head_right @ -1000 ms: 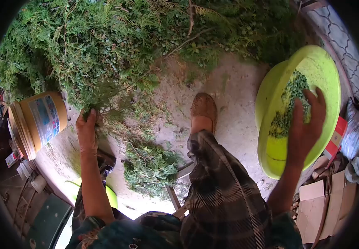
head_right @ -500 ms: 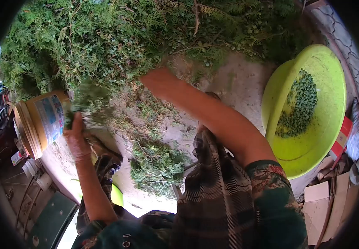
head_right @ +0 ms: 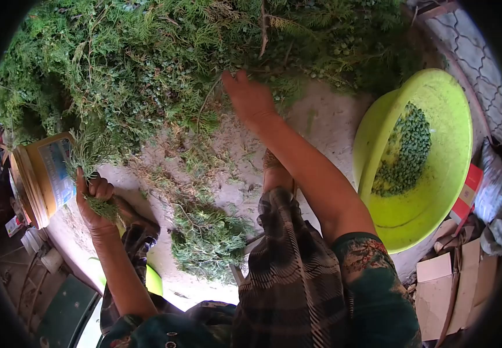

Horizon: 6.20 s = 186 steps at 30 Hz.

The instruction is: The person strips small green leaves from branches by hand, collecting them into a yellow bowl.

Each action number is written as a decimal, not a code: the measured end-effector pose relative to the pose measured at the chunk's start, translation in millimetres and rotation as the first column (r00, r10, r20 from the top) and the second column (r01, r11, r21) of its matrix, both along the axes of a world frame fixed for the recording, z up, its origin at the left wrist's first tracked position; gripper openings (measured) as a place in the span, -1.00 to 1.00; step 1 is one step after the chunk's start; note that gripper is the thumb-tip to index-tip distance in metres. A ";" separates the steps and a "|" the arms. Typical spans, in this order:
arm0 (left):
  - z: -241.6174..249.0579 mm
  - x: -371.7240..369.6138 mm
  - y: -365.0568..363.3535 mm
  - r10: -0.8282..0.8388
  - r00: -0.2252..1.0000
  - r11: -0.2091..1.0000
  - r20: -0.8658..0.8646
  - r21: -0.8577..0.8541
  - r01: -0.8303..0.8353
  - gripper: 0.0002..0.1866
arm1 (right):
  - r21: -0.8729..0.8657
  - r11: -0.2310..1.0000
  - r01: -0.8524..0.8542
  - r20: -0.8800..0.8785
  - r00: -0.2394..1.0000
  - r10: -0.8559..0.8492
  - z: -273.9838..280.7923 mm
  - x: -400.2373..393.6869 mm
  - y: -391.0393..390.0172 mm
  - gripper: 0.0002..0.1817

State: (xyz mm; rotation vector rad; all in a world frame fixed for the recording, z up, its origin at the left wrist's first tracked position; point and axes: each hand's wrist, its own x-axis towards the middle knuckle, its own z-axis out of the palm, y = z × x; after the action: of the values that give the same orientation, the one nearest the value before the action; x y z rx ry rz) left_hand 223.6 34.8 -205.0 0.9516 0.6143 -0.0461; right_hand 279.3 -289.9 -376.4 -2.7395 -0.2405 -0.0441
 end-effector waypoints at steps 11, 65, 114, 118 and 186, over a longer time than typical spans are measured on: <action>20.9 12.4 -37.4 0.246 0.963 0.948 -0.107 0.233 -0.216 -0.76 | -0.185 0.982 -0.047 0.019 0.998 0.052 66.3 7.9 -11.1 -0.89; 33.3 -3.1 -53.3 -0.181 0.981 0.804 -0.063 0.565 0.184 -0.75 | 0.846 0.260 -0.466 -0.287 0.014 0.958 26.6 -161.5 135.6 -0.73; 62.9 -13.1 -89.8 -0.286 0.841 0.688 -0.459 0.513 0.514 -0.83 | 0.805 -0.107 0.583 -0.412 0.680 0.606 145.9 -30.0 20.2 -0.81; 56.0 -11.9 -89.2 -0.384 0.784 0.617 -0.489 0.496 0.611 -0.87 | 0.835 0.053 0.547 -0.503 0.722 0.476 139.6 -31.2 29.4 -0.86; 67.7 -12.8 -105.8 -0.353 0.766 0.717 -0.536 0.371 0.590 -0.77 | 0.899 0.420 0.124 -0.350 0.778 0.521 137.6 -40.1 21.3 -0.51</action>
State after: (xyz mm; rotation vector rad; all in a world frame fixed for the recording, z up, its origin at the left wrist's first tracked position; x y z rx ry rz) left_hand 210.8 -71.0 -137.2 1.6565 0.7861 -0.6132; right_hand 239.2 -268.7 -238.7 -1.4711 -0.2742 0.5990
